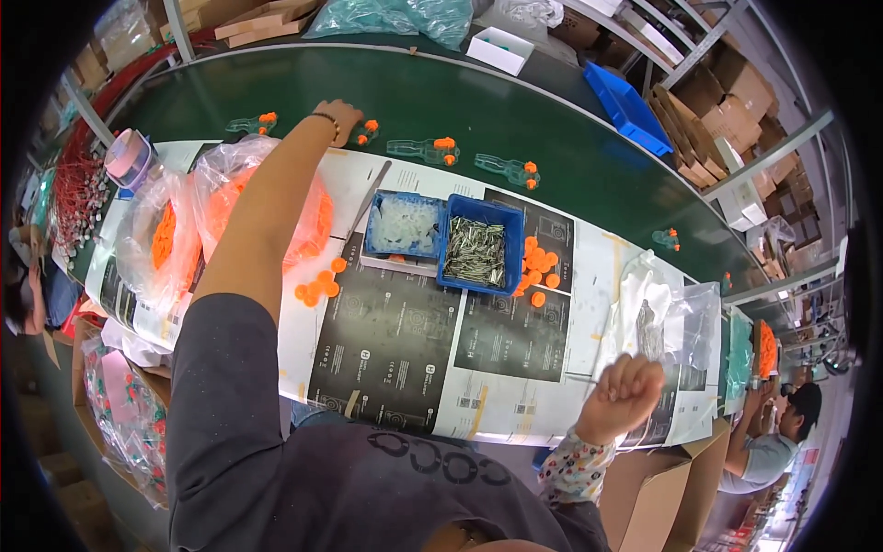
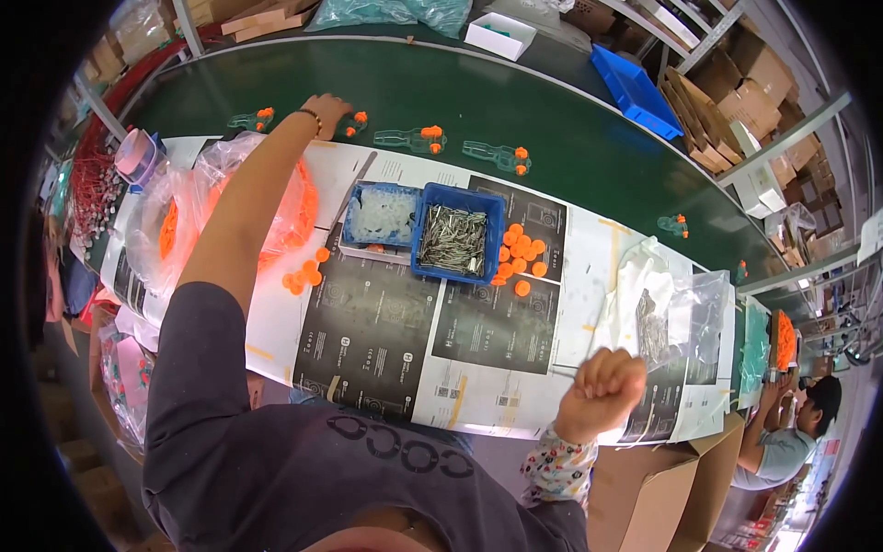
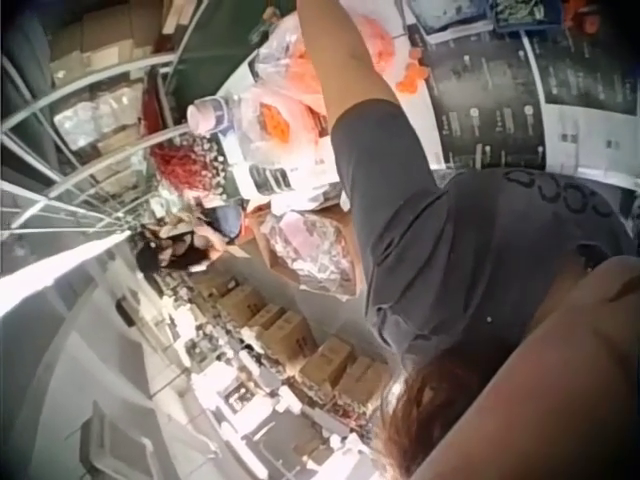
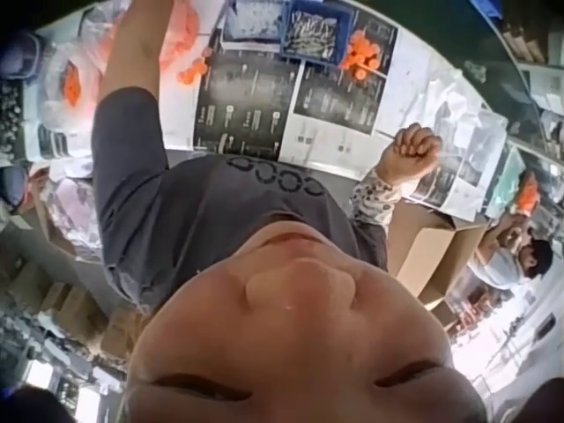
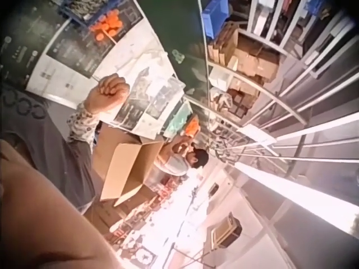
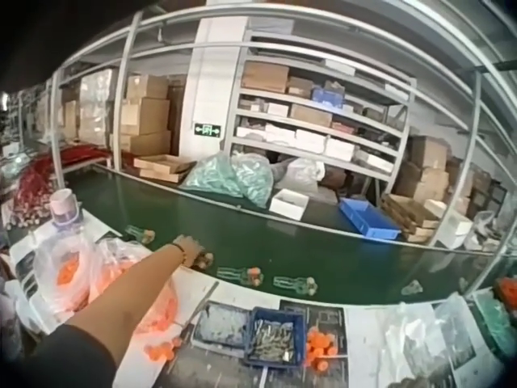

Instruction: Assembling small orange and green plastic components by hand at a factory workstation.

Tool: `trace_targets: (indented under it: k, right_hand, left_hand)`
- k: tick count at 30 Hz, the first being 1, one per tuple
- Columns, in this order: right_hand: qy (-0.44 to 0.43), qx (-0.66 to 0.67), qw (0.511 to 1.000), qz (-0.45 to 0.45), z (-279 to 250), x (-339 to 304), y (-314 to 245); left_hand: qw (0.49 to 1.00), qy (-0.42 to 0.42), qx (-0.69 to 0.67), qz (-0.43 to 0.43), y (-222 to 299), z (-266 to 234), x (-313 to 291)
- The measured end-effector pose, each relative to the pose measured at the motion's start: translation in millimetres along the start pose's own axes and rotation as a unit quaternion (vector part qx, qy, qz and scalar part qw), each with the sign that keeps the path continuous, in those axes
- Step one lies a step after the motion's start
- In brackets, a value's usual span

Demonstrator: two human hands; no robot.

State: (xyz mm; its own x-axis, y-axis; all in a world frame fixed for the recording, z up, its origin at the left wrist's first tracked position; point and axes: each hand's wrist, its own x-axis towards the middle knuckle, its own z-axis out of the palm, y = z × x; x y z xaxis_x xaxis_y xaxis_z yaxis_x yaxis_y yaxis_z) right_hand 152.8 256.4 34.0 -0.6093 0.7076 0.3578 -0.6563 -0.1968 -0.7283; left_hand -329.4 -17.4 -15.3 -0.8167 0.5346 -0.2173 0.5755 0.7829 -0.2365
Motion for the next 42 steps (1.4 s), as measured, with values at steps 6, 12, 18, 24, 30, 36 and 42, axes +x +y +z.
trace_targets:
  k: [6, 12, 18, 24, 30, 36, 42]
  right_hand:
    - [-0.258, -0.241, 0.926, 0.134, 47, 33, 37]
    - [-0.505, -0.544, 0.669, -0.032, 83, 70, 114]
    - [-0.614, -0.633, 0.463, -0.081, 107, 66, 157]
    - [-0.602, -0.632, 0.478, -0.093, 99, 67, 159]
    - [-0.608, -0.615, 0.497, -0.074, 102, 64, 165]
    - [-0.597, -0.644, 0.472, -0.079, 106, 66, 161]
    - [-0.575, -0.64, 0.507, -0.057, 105, 73, 166]
  left_hand:
    - [0.973, 0.225, -0.047, -0.03, -42, -34, -53]
    - [0.861, 0.278, -0.34, 0.256, 70, -54, -187]
    - [0.903, 0.124, -0.264, 0.316, 175, 29, -272]
    - [0.785, 0.291, -0.542, 0.074, 107, 12, -319]
    - [0.773, 0.459, -0.275, -0.341, -116, 106, -341]
    - [0.906, 0.172, -0.156, -0.354, -159, 142, -332]
    - [0.939, 0.146, -0.09, -0.298, -169, 142, -325]
